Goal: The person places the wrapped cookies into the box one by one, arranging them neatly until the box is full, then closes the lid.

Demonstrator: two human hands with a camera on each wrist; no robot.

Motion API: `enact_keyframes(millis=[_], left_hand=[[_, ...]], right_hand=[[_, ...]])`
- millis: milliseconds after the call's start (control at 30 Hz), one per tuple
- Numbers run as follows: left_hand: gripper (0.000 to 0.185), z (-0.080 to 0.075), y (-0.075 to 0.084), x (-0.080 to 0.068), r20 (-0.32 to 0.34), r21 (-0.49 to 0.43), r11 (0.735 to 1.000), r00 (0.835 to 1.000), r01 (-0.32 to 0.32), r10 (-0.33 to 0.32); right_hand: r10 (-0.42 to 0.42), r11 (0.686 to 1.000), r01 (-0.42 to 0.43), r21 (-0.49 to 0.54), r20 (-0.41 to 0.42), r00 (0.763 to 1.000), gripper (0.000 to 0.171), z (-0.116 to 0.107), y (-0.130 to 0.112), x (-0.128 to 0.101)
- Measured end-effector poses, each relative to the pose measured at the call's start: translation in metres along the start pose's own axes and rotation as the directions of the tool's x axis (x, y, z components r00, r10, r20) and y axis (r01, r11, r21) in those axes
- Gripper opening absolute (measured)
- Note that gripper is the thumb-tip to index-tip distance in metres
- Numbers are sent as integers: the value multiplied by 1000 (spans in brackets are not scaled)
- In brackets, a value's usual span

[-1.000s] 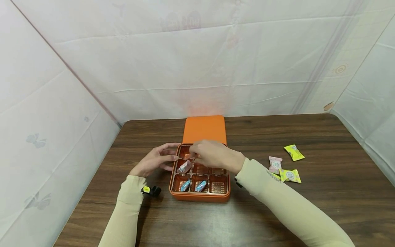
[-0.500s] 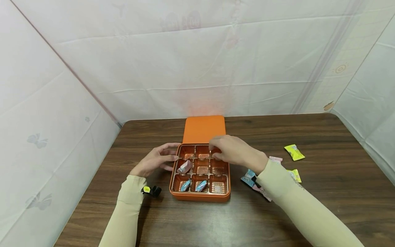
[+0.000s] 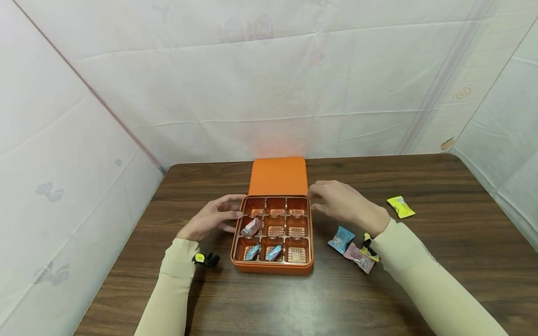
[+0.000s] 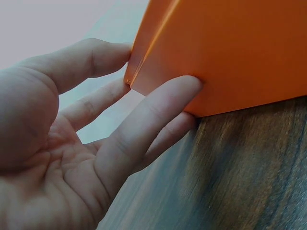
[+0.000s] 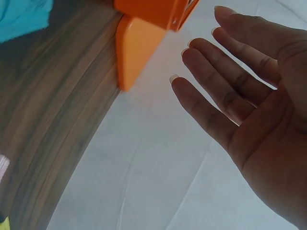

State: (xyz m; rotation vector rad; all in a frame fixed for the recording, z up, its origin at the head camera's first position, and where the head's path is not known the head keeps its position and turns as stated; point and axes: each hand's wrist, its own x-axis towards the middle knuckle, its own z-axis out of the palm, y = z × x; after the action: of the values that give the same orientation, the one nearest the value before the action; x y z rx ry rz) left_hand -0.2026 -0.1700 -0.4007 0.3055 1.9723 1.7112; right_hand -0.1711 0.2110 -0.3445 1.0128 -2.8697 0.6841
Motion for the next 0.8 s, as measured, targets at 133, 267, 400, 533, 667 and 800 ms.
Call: enact_keyframes(millis=[133,267,400,533,667,800], left_hand=[[56,0,1,-1,-2,0,1000,1000,3,-3],[56,0,1,-2,-5,0,1000,1000,5,-5],[56,1,2,-2,-5,1,1000,1000,3,-3],[55,1,2,-2,-6,-1,1000,1000,1,-1],[55,1,2,-1,-11,-3,1000,1000,1,-1],[55,2,2,-1,-20,-5,1000,1000,1,-1]], right_hand=[[12,1000,-12,0,10,1000,17,-2,5,-6],[13,1000,-13,4,29,999,21,-1,10,-11],[2,1000,-4,22,82,997,26,1,15,-16],[-4,999,-3,41,166,986,31,1,19,-22],[23,997,-40,64,258,966,39,1,20,-29],[52,993,-82,80,325,944,45,2,22,-32]])
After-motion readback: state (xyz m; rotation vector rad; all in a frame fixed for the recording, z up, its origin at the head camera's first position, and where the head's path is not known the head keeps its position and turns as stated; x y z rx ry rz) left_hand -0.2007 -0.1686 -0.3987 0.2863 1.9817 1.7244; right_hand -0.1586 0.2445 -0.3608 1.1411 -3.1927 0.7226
